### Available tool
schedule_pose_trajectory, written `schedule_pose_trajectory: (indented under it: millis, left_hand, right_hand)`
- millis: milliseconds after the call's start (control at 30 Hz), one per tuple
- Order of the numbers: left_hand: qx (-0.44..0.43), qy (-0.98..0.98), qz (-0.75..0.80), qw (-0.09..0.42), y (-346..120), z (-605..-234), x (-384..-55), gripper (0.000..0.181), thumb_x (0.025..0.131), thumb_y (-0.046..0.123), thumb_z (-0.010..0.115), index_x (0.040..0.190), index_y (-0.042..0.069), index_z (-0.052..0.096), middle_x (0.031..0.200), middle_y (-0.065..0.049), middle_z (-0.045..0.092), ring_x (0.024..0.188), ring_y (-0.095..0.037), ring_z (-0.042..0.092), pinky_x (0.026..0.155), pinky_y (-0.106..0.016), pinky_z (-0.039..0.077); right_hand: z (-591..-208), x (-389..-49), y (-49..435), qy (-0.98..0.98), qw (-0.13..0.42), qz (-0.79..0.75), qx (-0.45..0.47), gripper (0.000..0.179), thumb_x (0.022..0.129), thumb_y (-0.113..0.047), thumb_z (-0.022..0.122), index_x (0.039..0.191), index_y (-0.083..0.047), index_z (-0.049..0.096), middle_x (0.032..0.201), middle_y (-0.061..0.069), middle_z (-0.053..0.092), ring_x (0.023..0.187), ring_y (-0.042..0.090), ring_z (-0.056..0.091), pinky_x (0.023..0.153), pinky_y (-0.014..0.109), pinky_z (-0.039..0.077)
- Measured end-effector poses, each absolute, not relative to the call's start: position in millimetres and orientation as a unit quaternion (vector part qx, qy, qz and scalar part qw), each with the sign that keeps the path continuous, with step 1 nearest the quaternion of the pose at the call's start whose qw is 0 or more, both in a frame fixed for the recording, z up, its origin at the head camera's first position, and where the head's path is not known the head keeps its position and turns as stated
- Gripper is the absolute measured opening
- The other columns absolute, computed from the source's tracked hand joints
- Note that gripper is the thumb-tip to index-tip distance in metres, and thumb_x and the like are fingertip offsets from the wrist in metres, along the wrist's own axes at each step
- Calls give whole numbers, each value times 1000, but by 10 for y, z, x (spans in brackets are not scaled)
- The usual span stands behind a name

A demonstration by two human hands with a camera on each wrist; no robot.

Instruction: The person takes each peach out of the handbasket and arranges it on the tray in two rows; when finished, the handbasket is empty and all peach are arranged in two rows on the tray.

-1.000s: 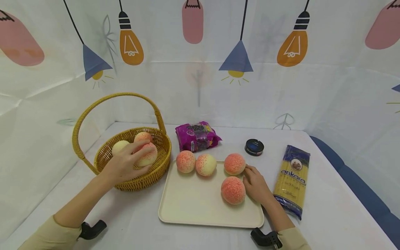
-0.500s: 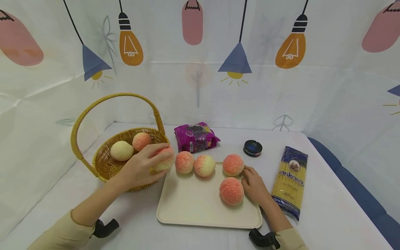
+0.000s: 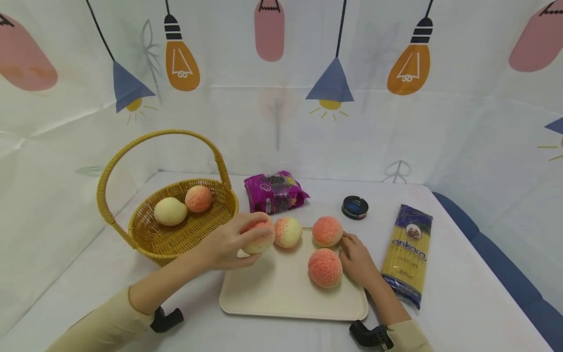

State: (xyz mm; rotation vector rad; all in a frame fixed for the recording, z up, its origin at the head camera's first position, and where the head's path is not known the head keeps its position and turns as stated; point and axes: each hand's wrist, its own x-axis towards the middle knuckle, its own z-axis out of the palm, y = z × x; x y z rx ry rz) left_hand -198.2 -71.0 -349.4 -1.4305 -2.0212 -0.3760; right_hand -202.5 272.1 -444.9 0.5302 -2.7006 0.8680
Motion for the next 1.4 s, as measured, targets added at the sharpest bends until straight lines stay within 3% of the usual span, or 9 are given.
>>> schedule_pose_trajectory:
  millis: [100,200,400,600,733,933,1133,1400]
  left_hand:
    - [-560,-759,-135,304,-619,-3533,-1978,50,71,26,71,116,14,54,119,-11,49,108,-24,48,75,-27,50]
    - [-574,-755,-127,290,-522,-3574,-1972,50,72,29,71,116,14,53,120,-9,48,104,-22,48,73,-26,50]
    - [-606,-752,-106,236,-298,-3657,-1949,49,75,31,69,118,17,52,124,-7,46,104,-22,49,80,-29,47]
    - [-606,-769,-75,190,-149,-3681,-1889,48,79,33,66,123,19,51,127,-6,44,105,-23,49,66,-23,49]
    - [-600,-776,-68,181,-91,-3706,-1898,51,78,33,67,124,18,50,126,-5,43,105,-22,48,65,-21,48]
    - [-619,-757,-98,182,-41,-3817,-1943,53,76,29,68,123,12,48,122,-9,43,103,-23,47,84,-26,44]
    - [-607,-769,-89,180,-75,-3882,-1945,52,80,29,67,124,13,46,124,-12,42,107,-23,48,81,-23,45]
    - [-622,-758,-101,169,-69,-3886,-1946,60,76,30,73,126,10,45,125,-15,43,113,-23,45,91,-26,41]
  right_hand:
    - [-4451,-2024,2719,-929,126,297,182,37,86,1,52,121,12,49,124,27,46,114,44,44,94,55,34]
    - [-4452,-2027,2721,-929,127,296,183,37,86,1,52,121,11,50,124,26,46,115,43,44,95,55,34]
    - [-4466,-2035,2730,-929,128,296,180,37,85,1,52,121,11,50,124,26,46,115,43,43,95,55,33]
    - [-4475,-2041,2730,-928,137,293,188,36,85,1,52,119,12,51,123,26,47,114,43,44,94,55,34]
    - [-4466,-2041,2730,-923,150,295,195,34,84,2,52,117,11,53,122,26,48,113,42,45,93,55,35]
    - [-4478,-2043,2721,-924,141,302,190,34,86,2,52,118,10,53,124,25,47,114,42,45,93,55,35]
    - [-4474,-2038,2718,-925,134,304,185,34,87,0,52,119,10,52,124,25,47,114,42,45,94,55,34]
    - [-4455,-2033,2726,-924,127,310,186,34,88,-3,52,120,9,52,124,24,46,115,42,44,95,56,32]
